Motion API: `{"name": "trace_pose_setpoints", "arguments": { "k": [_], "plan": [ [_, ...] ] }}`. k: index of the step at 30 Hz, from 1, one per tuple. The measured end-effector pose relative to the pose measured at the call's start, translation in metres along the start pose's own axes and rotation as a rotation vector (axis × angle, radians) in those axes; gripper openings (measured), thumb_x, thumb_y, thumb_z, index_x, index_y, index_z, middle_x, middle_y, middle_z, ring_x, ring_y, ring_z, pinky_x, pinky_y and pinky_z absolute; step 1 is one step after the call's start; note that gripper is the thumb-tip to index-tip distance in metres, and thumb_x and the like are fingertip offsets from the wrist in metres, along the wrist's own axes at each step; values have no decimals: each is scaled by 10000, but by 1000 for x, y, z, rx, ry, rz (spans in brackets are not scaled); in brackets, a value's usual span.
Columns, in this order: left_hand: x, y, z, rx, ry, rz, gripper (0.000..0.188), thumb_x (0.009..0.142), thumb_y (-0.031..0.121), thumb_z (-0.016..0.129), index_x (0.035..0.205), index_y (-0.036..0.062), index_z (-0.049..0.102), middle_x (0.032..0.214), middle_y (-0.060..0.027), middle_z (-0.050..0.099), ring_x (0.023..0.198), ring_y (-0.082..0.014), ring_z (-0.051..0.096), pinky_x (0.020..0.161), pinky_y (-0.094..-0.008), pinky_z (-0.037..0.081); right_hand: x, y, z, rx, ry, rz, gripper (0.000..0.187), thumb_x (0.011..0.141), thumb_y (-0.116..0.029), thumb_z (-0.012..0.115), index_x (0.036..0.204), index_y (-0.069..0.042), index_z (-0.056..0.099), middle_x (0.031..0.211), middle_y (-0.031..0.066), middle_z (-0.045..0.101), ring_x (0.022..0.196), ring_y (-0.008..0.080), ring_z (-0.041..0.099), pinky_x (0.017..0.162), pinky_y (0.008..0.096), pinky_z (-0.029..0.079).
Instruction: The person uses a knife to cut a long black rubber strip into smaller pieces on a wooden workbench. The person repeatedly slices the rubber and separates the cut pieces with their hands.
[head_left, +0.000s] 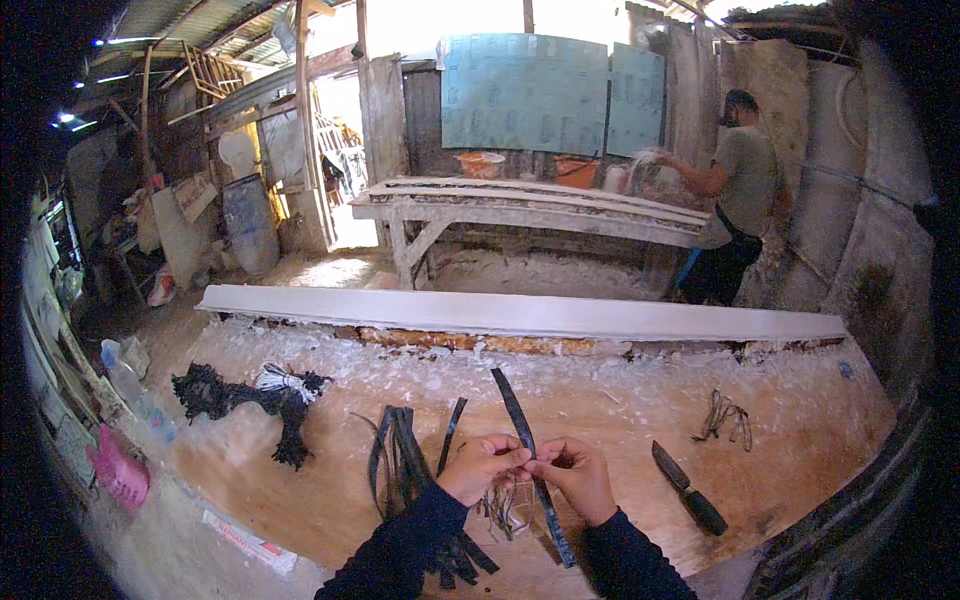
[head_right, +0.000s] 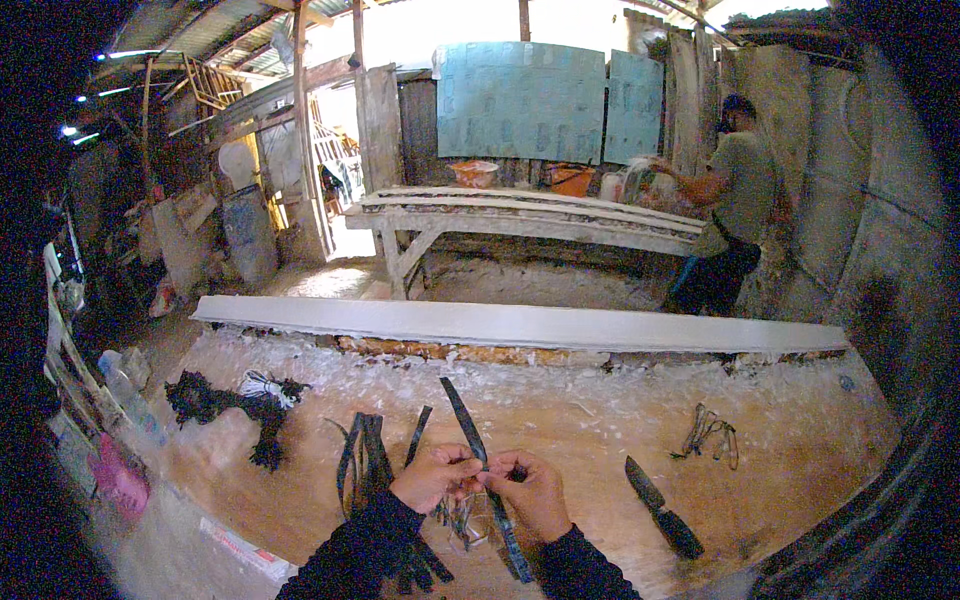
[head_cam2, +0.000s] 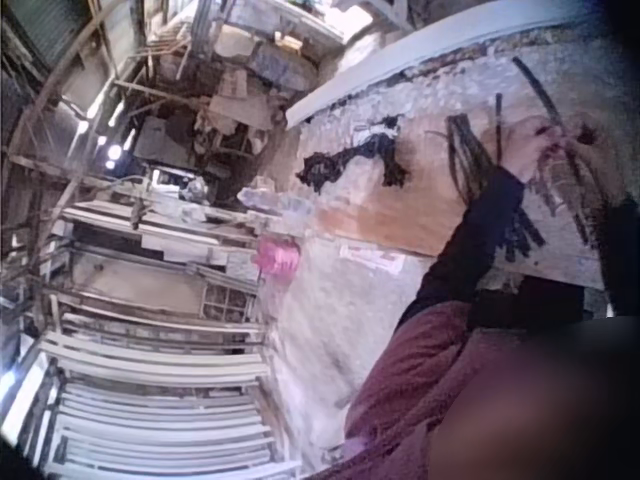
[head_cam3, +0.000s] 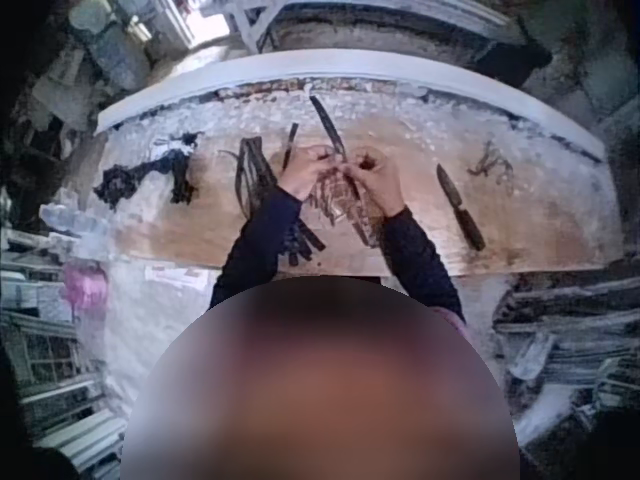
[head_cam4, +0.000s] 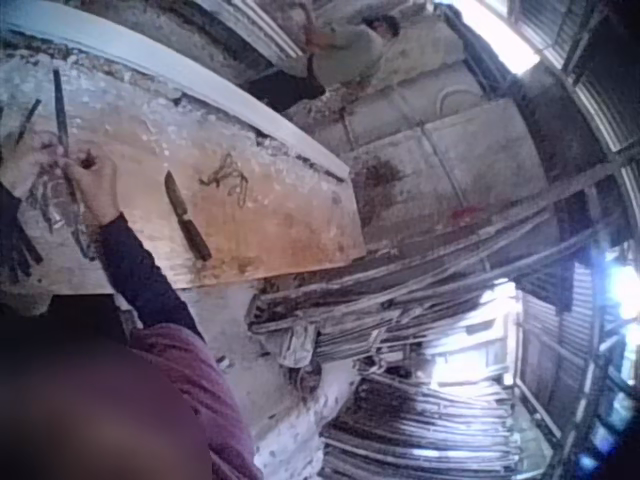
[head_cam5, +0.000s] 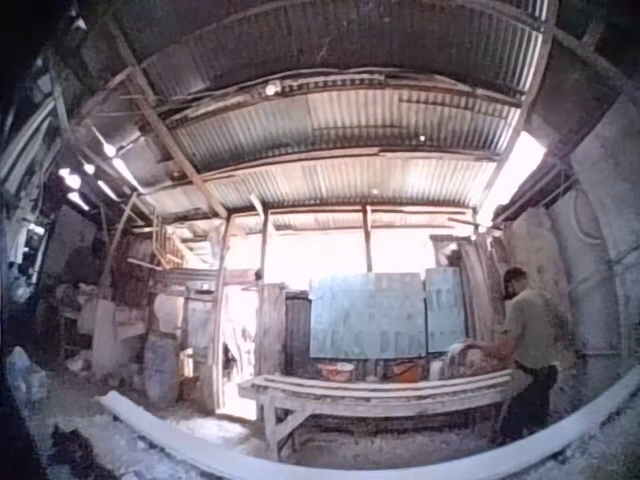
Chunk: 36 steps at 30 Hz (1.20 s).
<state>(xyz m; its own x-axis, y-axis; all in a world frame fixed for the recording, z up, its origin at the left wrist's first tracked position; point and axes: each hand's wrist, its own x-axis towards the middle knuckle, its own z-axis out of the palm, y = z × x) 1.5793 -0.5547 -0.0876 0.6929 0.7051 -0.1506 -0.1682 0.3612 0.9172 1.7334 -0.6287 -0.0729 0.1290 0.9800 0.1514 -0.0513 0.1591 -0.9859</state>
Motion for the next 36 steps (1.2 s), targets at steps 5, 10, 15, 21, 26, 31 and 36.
{"name": "trace_pose_setpoints", "arguments": {
  "k": [5,10,15,21,26,31,36],
  "plan": [
    [-3,7,2,9,1,-17,205,821,216,592,884,24,557,739,-23,581,607,-69,542,464,-163,392,3,2,-6,25,-67,47,141,762,-29,622,891,24,612,818,62,632,741,106,582,683,225,464],
    [-6,13,1,-61,-25,-47,210,831,222,578,895,25,539,709,-9,545,612,-70,534,474,-160,388,4,5,-12,42,-99,127,130,782,-93,619,869,3,629,801,43,632,738,98,574,688,231,454],
    [-6,15,2,-50,-55,-51,191,850,237,548,911,60,508,781,-19,547,619,-92,548,492,-167,411,5,4,-12,97,-123,167,137,791,-138,614,848,-15,635,775,28,629,677,87,553,625,212,430],
    [-6,10,11,-62,-53,53,198,827,211,584,935,84,475,790,-9,513,665,-100,552,545,-208,465,1,0,-10,184,-131,234,119,795,-149,609,827,-36,629,739,18,619,620,77,537,556,198,407],
    [-4,4,15,-10,-17,86,206,801,142,613,936,68,477,797,-3,512,698,-87,542,563,-221,477,2,2,-9,147,-126,215,132,801,-169,606,837,-43,623,712,10,607,557,71,522,494,185,379],
    [0,3,11,-50,32,62,132,814,143,594,885,52,528,807,2,544,719,-81,543,588,-225,483,1,0,-12,87,-18,225,149,808,-191,595,830,-45,618,682,-6,583,495,66,496,458,188,357],
    [1,1,3,-132,-30,22,122,826,181,584,852,67,548,793,19,552,716,-74,542,619,-221,485,2,-5,-12,105,-18,223,146,808,-206,593,813,-61,606,674,-26,560,531,58,477,482,188,353]
  ]
}}
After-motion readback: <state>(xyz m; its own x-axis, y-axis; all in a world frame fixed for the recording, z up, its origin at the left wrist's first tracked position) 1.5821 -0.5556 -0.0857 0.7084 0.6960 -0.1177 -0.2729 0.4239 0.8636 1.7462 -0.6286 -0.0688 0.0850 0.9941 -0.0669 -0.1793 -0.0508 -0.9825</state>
